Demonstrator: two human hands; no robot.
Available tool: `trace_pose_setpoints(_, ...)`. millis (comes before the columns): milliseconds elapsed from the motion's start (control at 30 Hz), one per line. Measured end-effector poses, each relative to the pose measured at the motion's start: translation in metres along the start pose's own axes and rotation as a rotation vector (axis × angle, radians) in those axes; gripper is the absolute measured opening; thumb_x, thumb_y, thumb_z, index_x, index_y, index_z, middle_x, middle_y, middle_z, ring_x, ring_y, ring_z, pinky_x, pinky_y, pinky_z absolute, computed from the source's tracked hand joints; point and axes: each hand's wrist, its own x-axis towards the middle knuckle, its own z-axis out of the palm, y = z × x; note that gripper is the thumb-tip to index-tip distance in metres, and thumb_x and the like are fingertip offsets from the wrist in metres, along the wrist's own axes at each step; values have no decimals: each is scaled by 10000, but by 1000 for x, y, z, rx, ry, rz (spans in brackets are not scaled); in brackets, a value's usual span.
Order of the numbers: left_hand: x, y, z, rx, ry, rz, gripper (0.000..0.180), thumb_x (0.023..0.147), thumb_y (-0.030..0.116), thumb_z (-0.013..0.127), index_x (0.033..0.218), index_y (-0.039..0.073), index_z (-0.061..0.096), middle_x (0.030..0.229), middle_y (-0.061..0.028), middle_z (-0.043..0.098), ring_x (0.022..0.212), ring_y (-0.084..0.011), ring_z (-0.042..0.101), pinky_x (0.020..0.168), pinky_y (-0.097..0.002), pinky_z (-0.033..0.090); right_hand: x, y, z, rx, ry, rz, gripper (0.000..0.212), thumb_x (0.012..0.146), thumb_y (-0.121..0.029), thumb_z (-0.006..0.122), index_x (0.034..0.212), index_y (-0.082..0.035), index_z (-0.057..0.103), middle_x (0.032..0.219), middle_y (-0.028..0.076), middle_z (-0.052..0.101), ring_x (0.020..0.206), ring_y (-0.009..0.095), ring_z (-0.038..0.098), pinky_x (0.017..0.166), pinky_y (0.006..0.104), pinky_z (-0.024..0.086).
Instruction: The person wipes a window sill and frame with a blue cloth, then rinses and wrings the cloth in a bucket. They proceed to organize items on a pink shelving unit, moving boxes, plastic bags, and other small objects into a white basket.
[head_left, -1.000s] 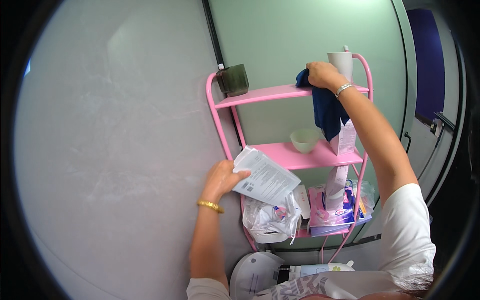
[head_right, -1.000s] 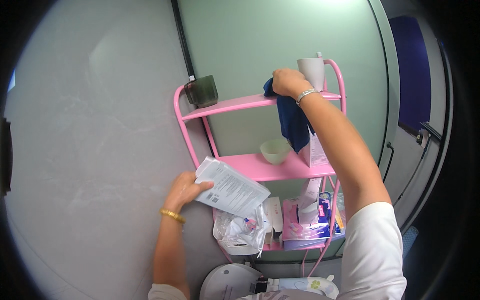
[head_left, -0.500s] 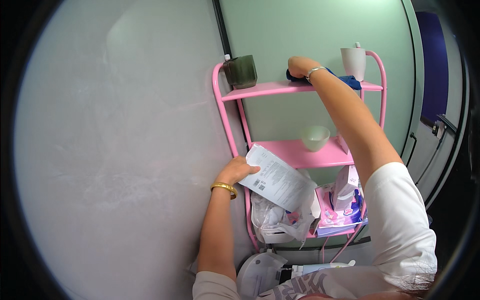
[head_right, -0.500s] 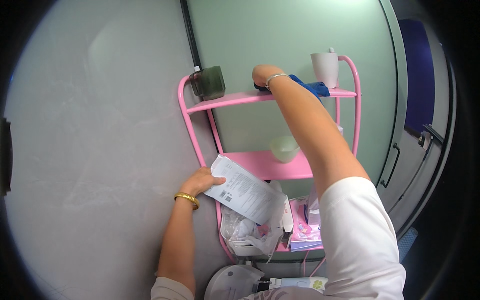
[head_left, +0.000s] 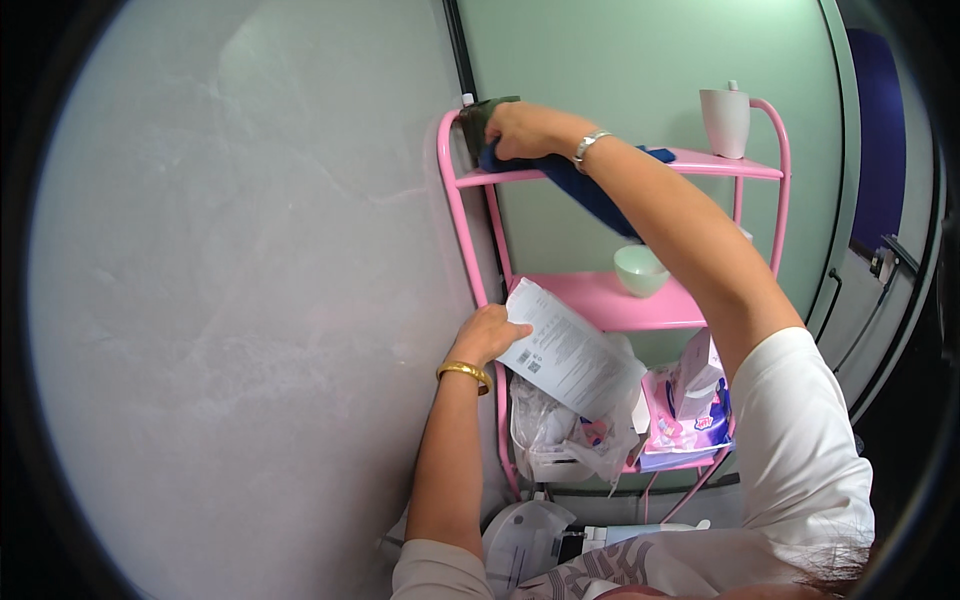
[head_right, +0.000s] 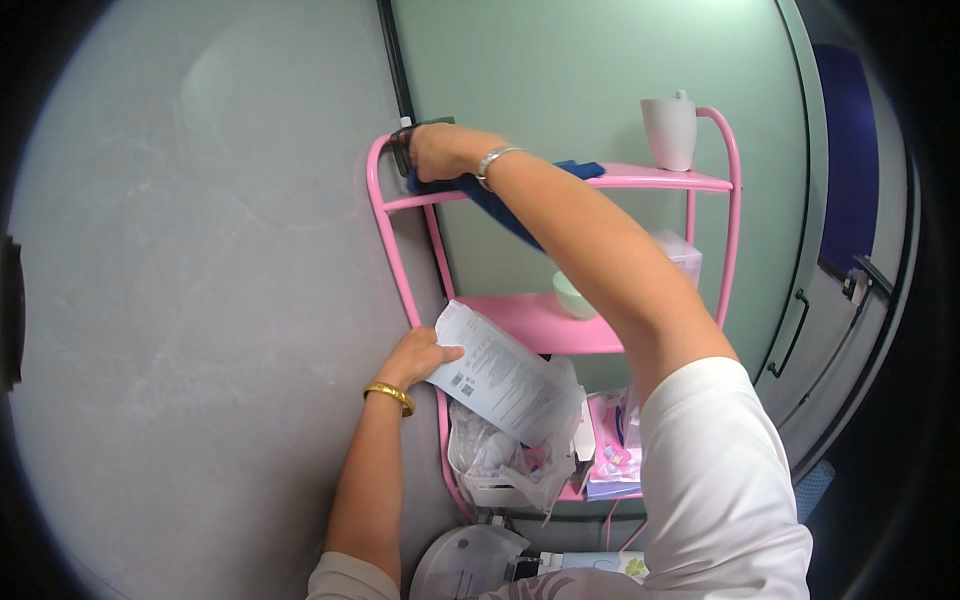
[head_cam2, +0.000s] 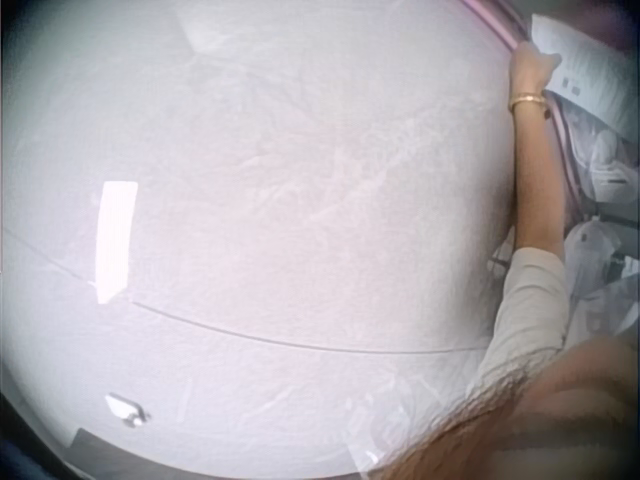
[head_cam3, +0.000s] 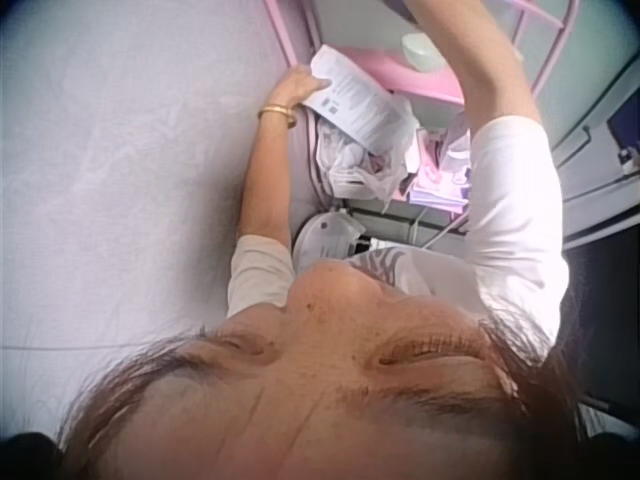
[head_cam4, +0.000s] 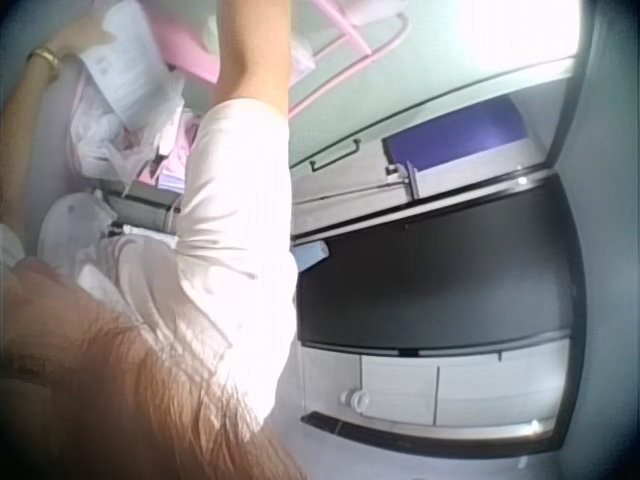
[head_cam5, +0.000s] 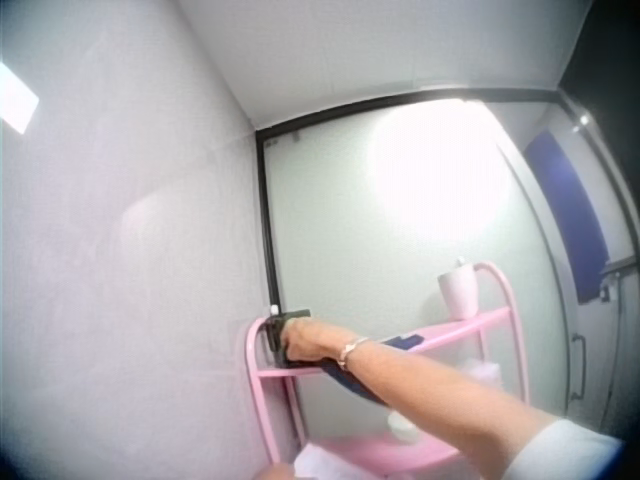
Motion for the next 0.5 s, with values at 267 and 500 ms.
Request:
trace_pose_setpoints(267, -1, 7, 2, -48, 63, 35, 463, 738, 309, 691, 915, -115, 635, 928, -283, 638, 873, -367, 630, 787, -423, 478, -14, 1, 18, 295, 213, -213, 259, 723, -121, 569, 944, -20, 661, 777, 130, 643, 723, 211, 586, 724, 312, 471)
trace_pose_setpoints(500, -6, -9, 2, -44, 80, -25, 428, 747, 291, 699, 922, -94, 637, 900, -276, 641, 848, -359, 643, 767, -407, 487, -83, -28, 30, 287, 418, -306, 243, 723, -113, 580, 930, -39, 685, 850, 172, 657, 784, 343, 624, 738, 395, 502)
